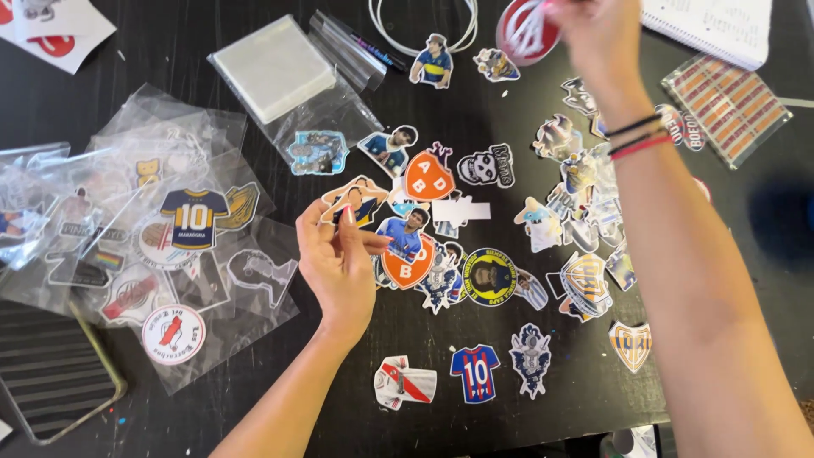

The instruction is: Sorting various stickers and placing them into small plastic bags, occasionally using scissors to trim the packaging.

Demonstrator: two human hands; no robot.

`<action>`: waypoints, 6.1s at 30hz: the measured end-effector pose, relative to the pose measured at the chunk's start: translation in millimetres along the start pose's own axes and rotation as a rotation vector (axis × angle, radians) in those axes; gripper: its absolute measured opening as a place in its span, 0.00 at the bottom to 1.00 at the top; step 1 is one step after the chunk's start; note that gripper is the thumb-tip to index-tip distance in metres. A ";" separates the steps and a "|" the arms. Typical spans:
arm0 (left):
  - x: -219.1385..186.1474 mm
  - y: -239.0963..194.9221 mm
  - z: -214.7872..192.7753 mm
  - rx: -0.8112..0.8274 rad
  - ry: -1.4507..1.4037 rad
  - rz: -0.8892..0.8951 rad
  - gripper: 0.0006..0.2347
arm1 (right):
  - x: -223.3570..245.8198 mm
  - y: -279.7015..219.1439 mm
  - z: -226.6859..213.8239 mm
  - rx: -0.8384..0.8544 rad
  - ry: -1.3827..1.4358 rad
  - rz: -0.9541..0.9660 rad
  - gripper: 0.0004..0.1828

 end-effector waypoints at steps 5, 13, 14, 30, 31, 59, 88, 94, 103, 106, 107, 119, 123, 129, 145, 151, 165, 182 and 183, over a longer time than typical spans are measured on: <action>-0.3 2.2 5.2 -0.007 0.025 -0.011 0.06 | -74.3 38.6 -27.2 -0.289 0.029 0.552 0.11; -0.3 0.5 4.3 -0.024 -0.011 -0.012 0.08 | -130.5 41.9 -50.8 -0.079 -0.181 0.321 0.23; -1.8 0.5 4.1 -0.039 -0.031 -0.013 0.08 | -147.6 42.3 -71.2 -0.118 -0.127 0.288 0.10; -13.9 1.0 11.4 0.023 0.101 0.122 0.07 | -55.9 -110.6 -105.1 0.294 -0.462 0.600 0.49; -14.6 0.8 9.4 0.018 0.113 0.134 0.06 | -60.8 -110.4 -105.9 0.294 -0.439 0.621 0.47; -13.3 6.8 11.8 0.029 0.121 0.056 0.07 | 5.3 -75.0 -98.4 0.259 -0.496 0.983 0.56; -15.0 60.6 -66.4 -0.196 -0.113 0.031 0.09 | 131.5 -199.4 2.9 0.485 0.012 0.363 0.18; -12.4 24.6 -27.9 0.417 -0.320 -0.295 0.08 | 164.1 -233.4 99.8 0.746 0.361 0.347 0.09; 18.2 -25.8 -68.9 0.207 -0.215 -0.253 0.12 | 130.8 -232.8 111.1 0.685 0.539 0.433 0.24; 18.3 -20.1 -73.0 0.070 -0.358 -0.305 0.12 | 102.0 -226.2 103.8 0.686 0.491 0.422 0.25; 26.3 -19.8 -74.1 -0.002 -0.466 -0.351 0.12 | 90.1 -224.2 104.1 0.701 0.458 0.402 0.26; -1.0 -3.9 -133.2 -0.296 -0.575 -0.224 0.08 | 165.5 -206.5 188.5 0.597 -0.129 -0.225 0.29; -5.3 -34.2 -127.2 -0.278 -0.590 -0.279 0.07 | 175.9 -195.7 119.8 0.420 -0.066 -0.214 0.30; 20.6 -44.5 -72.9 0.073 -0.426 -0.579 0.14 | 143.5 -210.0 30.5 0.390 -0.337 0.185 0.18; 15.4 3.6 13.0 -0.034 -0.489 -0.147 0.13 | 141.9 -271.1 81.9 0.330 -0.104 0.260 0.61; 14.3 -1.2 20.0 0.176 -0.484 -0.079 0.14 | 146.9 -274.9 70.0 0.461 0.014 0.357 0.59; 13.9 -33.5 24.6 0.745 -0.504 -0.663 0.15 | 144.2 -286.0 66.3 0.425 0.052 0.509 0.46; 47.6 -16.5 34.0 0.460 -0.703 -0.396 0.14 | 96.2 -169.8 87.7 0.377 0.238 0.554 0.23; 43.8 -15.2 32.3 0.462 -0.701 -0.391 0.14 | 94.3 -165.6 90.8 0.373 0.241 0.550 0.23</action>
Point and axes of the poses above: each hand's wrist, its own y-axis towards the middle knuckle, its own z-axis out of the palm, x = y × z, the point moved 6 cm from there along y, towards the middle knuckle, and after that the axes turned 11 degrees about z, right-handed, at the moved point
